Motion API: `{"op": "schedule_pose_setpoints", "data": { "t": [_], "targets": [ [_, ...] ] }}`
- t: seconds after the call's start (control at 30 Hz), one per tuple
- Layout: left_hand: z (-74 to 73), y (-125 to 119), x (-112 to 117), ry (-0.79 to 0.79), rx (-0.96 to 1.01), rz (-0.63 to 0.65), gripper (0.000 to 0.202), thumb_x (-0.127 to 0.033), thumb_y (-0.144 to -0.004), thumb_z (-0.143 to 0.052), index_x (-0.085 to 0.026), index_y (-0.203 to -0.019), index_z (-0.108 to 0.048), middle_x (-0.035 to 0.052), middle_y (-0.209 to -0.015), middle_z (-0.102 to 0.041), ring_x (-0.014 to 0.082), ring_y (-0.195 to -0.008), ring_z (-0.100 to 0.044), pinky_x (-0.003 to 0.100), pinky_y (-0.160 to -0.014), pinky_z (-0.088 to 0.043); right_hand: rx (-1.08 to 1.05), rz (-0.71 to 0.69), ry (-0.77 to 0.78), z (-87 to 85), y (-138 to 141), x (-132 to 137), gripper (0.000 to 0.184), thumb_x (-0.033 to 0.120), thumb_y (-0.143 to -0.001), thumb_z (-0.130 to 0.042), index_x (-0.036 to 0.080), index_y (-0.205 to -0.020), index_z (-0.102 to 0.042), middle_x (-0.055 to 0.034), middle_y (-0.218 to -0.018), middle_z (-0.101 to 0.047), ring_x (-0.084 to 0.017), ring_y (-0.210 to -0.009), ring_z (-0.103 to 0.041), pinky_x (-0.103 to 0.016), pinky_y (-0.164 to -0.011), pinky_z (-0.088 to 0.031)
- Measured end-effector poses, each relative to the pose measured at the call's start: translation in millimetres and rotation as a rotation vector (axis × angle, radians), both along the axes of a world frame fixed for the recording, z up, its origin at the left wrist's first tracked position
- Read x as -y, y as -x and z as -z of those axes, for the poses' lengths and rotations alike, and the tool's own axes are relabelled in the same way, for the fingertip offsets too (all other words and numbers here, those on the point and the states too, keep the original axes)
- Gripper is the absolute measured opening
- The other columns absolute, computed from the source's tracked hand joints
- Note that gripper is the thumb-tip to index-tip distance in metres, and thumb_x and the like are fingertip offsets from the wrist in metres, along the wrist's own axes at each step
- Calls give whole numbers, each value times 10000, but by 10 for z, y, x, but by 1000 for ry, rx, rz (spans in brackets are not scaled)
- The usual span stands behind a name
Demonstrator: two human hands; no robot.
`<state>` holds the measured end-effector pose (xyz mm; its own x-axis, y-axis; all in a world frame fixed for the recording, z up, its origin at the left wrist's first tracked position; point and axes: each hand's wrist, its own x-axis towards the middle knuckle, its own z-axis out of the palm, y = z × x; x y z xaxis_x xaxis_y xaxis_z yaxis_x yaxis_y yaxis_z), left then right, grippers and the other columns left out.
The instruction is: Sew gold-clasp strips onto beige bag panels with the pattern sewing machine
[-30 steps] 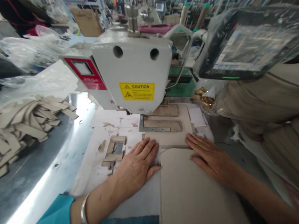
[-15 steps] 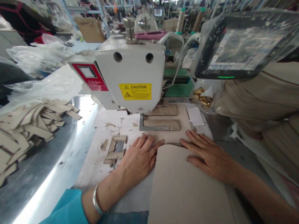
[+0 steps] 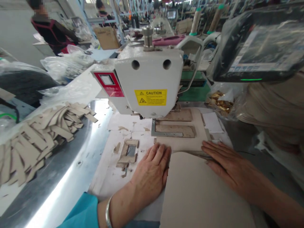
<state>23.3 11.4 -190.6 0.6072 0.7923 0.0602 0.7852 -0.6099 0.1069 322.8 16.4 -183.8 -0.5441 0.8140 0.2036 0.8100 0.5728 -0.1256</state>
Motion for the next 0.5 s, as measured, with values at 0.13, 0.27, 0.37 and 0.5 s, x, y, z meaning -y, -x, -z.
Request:
{"op": "schedule_pose_setpoints", "data": {
  "t": [0.13, 0.27, 0.37, 0.5],
  "targets": [
    [8, 16, -31, -100, -8, 45, 534, -266, -923, -458, -67, -1418, -449, 147, -1425, -515, 346, -1325, -440, 481, -1115, -390, 30, 51, 18, -148, 80, 9, 361, 293, -994, -412, 115, -1207, -643, -148, -1295, -644, -266, -1219, -599, -501, -1073, -467],
    [70, 36, -65, -230, 19, 95, 511, -236, -901, -422, -63, -1377, -492, 146, -1361, -572, 347, -1273, -494, 484, -1048, -459, -2, 83, 62, -248, 138, 50, 305, 239, -985, -425, 133, -1155, -657, -131, -1252, -672, -251, -1185, -614, -488, -1090, -443],
    [88, 38, -66, -260, 15, 100, 505, -235, -896, -408, -76, -1366, -507, 127, -1347, -586, 338, -1256, -510, 481, -1041, -472, -74, 106, 79, -253, 103, 19, 296, 195, -968, -441, 172, -1197, -627, -107, -1184, -702, -240, -1111, -642, -483, -1080, -439],
    [68, 28, -69, -240, -21, 109, 501, -233, -890, -423, -65, -1352, -522, 135, -1357, -579, 348, -1257, -507, 488, -1037, -481, -143, 181, 26, -204, 6, -299, 313, 225, -961, -461, 168, -1232, -606, -105, -976, -729, -257, -936, -662, -455, -916, -525]
  ]
}}
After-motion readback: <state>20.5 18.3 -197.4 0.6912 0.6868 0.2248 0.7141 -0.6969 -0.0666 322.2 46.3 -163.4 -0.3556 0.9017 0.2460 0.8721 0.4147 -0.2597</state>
